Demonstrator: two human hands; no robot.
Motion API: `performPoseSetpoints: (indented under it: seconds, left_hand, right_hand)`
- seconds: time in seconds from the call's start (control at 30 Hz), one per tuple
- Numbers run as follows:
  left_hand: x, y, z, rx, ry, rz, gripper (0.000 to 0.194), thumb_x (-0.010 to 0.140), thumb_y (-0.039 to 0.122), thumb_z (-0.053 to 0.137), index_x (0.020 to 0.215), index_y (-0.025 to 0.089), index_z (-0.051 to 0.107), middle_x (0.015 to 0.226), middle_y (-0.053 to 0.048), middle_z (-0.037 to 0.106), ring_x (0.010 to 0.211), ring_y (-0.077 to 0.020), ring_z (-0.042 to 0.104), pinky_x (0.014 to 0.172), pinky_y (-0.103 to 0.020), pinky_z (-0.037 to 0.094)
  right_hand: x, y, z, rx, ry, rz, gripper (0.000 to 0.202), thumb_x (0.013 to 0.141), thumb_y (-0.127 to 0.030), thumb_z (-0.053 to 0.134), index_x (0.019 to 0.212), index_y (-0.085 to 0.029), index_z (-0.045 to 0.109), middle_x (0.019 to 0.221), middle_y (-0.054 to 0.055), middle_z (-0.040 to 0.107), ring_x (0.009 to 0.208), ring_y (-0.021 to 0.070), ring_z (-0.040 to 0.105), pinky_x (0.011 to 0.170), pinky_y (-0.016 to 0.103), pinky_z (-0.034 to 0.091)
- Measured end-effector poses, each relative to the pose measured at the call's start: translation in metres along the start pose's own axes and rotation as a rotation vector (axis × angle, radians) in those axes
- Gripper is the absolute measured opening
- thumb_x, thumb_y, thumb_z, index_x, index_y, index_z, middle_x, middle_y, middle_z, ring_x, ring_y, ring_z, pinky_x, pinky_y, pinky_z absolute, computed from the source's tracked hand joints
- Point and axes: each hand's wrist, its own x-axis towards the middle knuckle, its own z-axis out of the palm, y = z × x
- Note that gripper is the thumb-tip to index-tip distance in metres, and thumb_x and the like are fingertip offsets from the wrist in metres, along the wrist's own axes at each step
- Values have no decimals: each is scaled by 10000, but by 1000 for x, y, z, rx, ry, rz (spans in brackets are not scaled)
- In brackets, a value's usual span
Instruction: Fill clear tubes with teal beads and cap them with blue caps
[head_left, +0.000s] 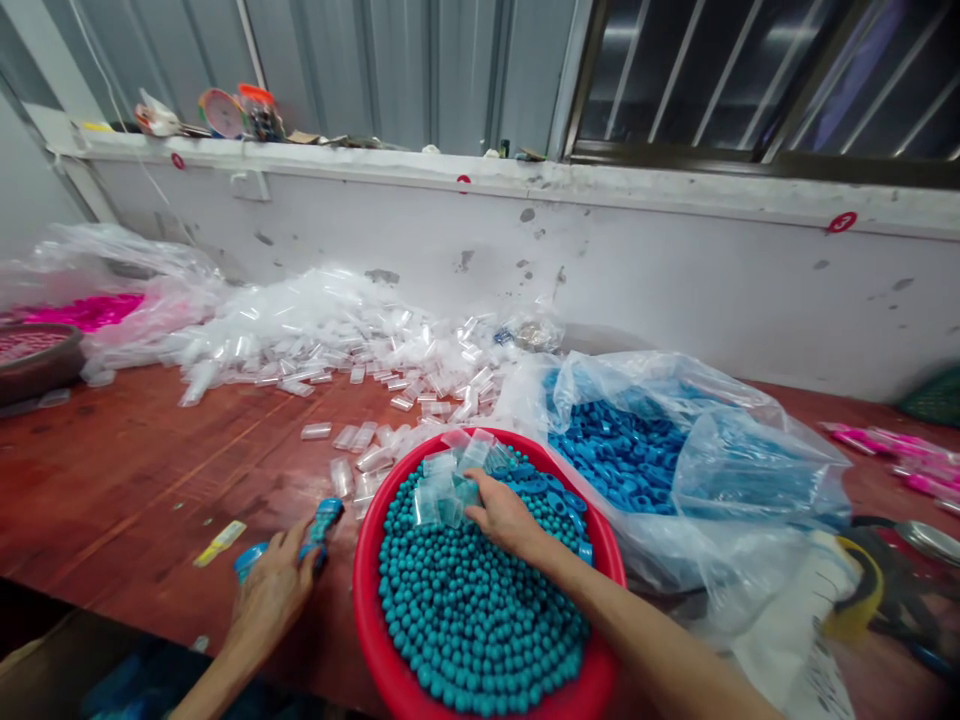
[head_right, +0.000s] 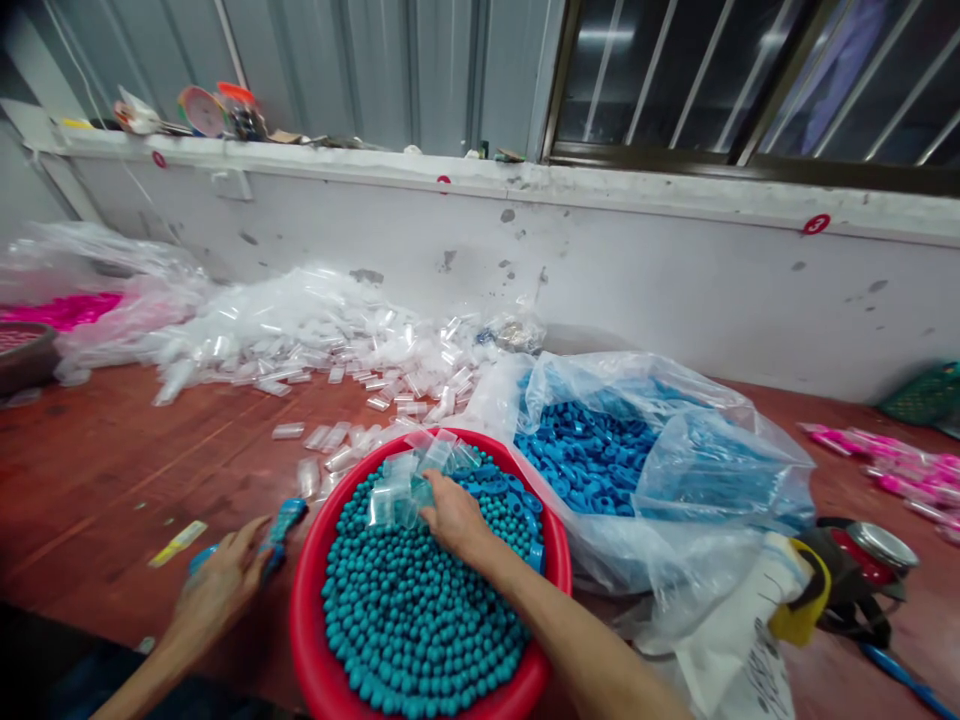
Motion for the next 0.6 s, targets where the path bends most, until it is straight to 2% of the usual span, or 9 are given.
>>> performPoseSetpoints:
  seconds: [0.1,0.2,0.27,0.37,0.47,0.6]
  left_hand:
    - [4,23,-14,-190,147,34,336,813,341,354,1046,166,520,954,-81,625,774,-190,608,666,-282,471]
    - [1,61,-29,-343,236,189,301,827,342,370,1024,174,524,877,-50,635,729,-167,603,654,-262,472]
    - [-3,89,-36,-325,214,379,279,840,301,362,1030,183,528,901,-56,625,787,-174,586,703,-282,465]
    - [-8,125,-37,-113,51,651,241,810,222,419,999,218,567,919,-65,599,894,-218,533,767,-356,435]
    - [-7,140,-25,58,-86,783,301,806,129,366,967,248,591,946,-63,581,956,-227,494,817,-407,403]
    - [4,141,-1,67,-140,860,424,818,61,242,1024,237,567,1110,-54,534,1094,-206,410,949,-427,306]
  right_hand:
    - [-5,9,-4,66,6,-5,464,716,-112,508,1173,-142,434,783,12,579,683,145,540,653,232,416]
    - [-16,14,-11,122,25,-26,405,735,-115,475,1138,-154,474,789,4,552,669,126,516,633,216,412]
    - [-25,14,-16,209,26,-30,397,735,-126,475,1128,-175,491,806,0,537,622,108,500,593,209,412]
    - [-40,10,-26,393,-34,60,442,735,-143,461,1170,-213,449,828,-10,512,459,60,444,446,189,380]
    - [-56,7,-35,477,-232,187,465,715,-140,455,1169,-240,434,826,-19,513,357,32,416,335,167,319]
    - [-69,6,-36,352,-586,355,401,634,-99,503,1025,-186,509,541,-75,501,305,56,401,316,156,304]
